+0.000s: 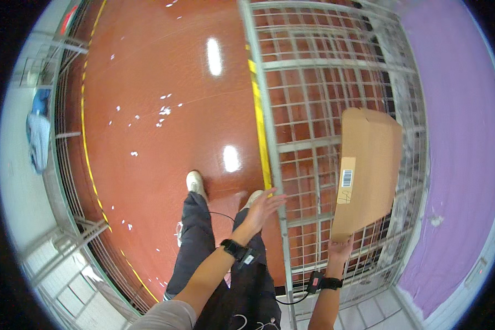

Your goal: The person winds a red cable into a loop by hand while sitting on a red floor. They pull the loose end through the center of the coil multiple times to secure the bundle.

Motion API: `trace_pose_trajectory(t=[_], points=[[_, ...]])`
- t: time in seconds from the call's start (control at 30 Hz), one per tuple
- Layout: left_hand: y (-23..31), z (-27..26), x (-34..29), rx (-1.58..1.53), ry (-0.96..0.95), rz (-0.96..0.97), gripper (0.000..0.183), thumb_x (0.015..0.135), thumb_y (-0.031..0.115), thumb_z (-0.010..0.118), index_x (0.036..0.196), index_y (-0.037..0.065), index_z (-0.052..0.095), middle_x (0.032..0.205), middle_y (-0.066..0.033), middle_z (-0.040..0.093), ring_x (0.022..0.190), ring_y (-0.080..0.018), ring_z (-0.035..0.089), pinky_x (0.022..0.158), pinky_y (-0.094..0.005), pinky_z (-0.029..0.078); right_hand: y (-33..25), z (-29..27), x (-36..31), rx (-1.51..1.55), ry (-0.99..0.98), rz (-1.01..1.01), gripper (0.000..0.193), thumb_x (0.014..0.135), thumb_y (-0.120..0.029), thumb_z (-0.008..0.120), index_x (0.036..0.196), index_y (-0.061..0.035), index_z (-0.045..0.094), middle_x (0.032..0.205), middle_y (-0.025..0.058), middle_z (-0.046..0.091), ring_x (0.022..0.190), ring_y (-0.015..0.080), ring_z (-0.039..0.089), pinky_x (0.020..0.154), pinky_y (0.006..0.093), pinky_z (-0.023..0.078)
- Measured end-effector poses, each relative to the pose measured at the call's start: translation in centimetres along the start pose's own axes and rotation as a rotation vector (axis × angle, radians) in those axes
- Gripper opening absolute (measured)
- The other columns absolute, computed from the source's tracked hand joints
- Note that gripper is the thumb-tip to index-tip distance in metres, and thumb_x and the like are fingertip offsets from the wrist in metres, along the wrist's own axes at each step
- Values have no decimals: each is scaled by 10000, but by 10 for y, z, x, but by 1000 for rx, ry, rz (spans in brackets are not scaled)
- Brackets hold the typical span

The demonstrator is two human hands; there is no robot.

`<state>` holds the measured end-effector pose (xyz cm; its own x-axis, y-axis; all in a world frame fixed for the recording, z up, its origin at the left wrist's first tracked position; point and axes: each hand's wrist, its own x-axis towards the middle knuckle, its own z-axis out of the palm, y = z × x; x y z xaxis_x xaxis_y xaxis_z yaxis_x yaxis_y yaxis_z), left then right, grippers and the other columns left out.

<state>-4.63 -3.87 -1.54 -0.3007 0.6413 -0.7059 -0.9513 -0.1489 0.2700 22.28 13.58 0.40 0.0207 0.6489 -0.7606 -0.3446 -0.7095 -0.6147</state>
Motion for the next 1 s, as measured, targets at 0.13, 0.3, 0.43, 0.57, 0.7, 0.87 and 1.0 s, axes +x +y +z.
trace_pose_trajectory(t=[0.13,0.3,0.43,0.57,0.7,0.87,1.0], points=[[78,-123,-80,-106,380,233,397,918,325,380,1181,37,452,1132,-146,546,997,-228,535,880,-339,403,67,37,-28,-235,414,138,562,863,-373,484,1324,-106,305,1333,133,314,1136,248,425,917,432,347],[163,-242,-194,-229,638,472,312,894,301,455,1093,65,499,979,-103,589,896,-204,549,801,-328,414,143,81,-86,-587,49,164,528,887,-251,463,1330,-60,247,1364,118,273,1206,273,356,989,432,299],[224,-280,-258,-446,777,660,190,883,227,499,992,74,525,862,-58,564,806,-177,535,747,-316,422,181,165,-120,-595,-79,162,448,872,-247,477,1261,-55,362,1274,106,422,1176,234,394,955,397,320],[308,-308,-335,-530,896,807,106,870,176,527,925,87,540,785,-21,535,729,-144,514,660,-274,418,244,301,-201,-868,-284,146,354,869,-266,514,1147,-49,482,1101,99,538,998,213,515,831,338,408],[407,-317,-382,-446,879,957,89,884,157,500,920,86,538,770,-24,541,703,-127,517,642,-266,414,291,457,-298,-910,-669,20,197,853,-224,561,982,-76,545,848,46,606,768,139,569,630,274,454],[533,-308,-400,-301,980,1062,146,890,188,484,928,64,551,765,-45,583,670,-127,551,612,-252,433,314,640,-412,-1065,-1163,-133,147,861,-154,553,970,-56,550,815,44,600,729,132,577,637,241,452],[629,-307,-386,-84,1015,1056,186,888,196,475,949,41,557,774,-64,604,702,-157,585,638,-299,471,330,778,-467,-1291,-1534,-184,119,818,-73,581,926,-22,567,805,46,614,742,132,577,686,249,455]])
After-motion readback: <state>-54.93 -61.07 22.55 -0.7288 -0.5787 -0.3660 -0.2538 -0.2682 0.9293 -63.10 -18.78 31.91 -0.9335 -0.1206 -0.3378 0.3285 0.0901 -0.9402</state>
